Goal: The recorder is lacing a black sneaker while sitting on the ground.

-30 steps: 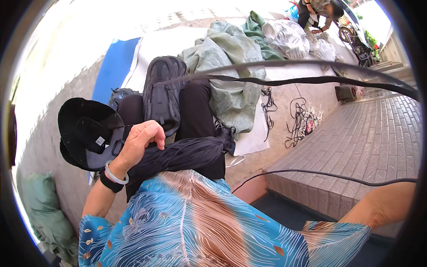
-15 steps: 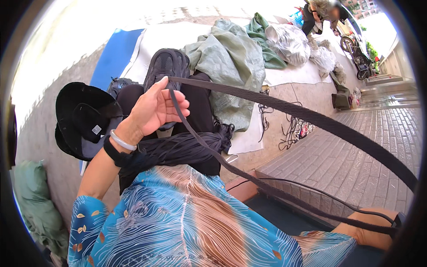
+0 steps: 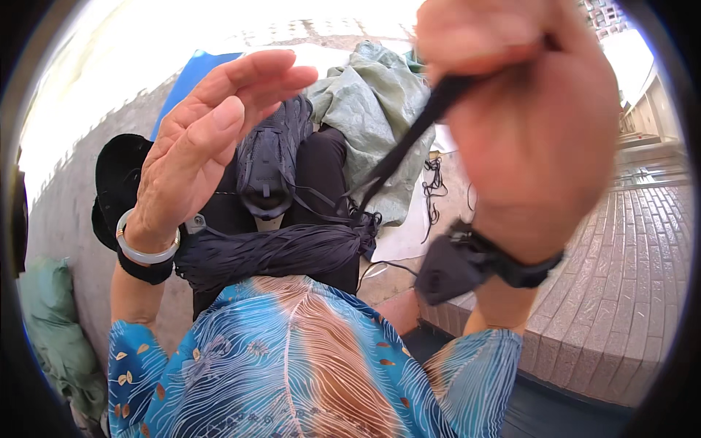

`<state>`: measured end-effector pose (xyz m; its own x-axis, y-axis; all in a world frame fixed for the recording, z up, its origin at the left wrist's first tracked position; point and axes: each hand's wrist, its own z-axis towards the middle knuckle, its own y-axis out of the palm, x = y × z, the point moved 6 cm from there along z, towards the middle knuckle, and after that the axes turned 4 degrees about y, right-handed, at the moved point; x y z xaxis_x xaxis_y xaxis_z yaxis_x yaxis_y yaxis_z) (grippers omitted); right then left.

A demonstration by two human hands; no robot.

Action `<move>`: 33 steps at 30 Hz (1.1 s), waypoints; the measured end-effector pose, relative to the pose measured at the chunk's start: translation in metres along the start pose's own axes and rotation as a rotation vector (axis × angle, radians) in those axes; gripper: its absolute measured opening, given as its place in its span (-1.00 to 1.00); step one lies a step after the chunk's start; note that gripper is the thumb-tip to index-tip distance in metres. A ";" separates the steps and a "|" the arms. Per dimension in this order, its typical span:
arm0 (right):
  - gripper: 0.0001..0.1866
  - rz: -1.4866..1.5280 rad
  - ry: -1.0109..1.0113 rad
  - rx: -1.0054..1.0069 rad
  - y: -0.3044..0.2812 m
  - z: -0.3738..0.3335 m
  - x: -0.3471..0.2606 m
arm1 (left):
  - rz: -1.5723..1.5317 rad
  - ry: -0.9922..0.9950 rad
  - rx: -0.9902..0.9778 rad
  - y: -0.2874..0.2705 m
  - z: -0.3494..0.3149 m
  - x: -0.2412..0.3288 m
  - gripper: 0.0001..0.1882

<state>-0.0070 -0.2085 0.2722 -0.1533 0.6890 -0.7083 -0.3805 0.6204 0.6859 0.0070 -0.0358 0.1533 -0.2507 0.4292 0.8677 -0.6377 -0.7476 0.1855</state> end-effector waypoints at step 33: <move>-0.74 -0.319 -0.355 0.563 -0.149 -0.073 0.005 | 0.046 0.103 0.635 -0.088 -0.088 0.090 -0.67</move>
<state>-0.0171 -0.3250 0.1543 0.2269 0.4637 -0.8564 0.1829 0.8434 0.5051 -0.0231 0.1135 0.1747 -0.3564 0.4122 0.8385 -0.0768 -0.9073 0.4133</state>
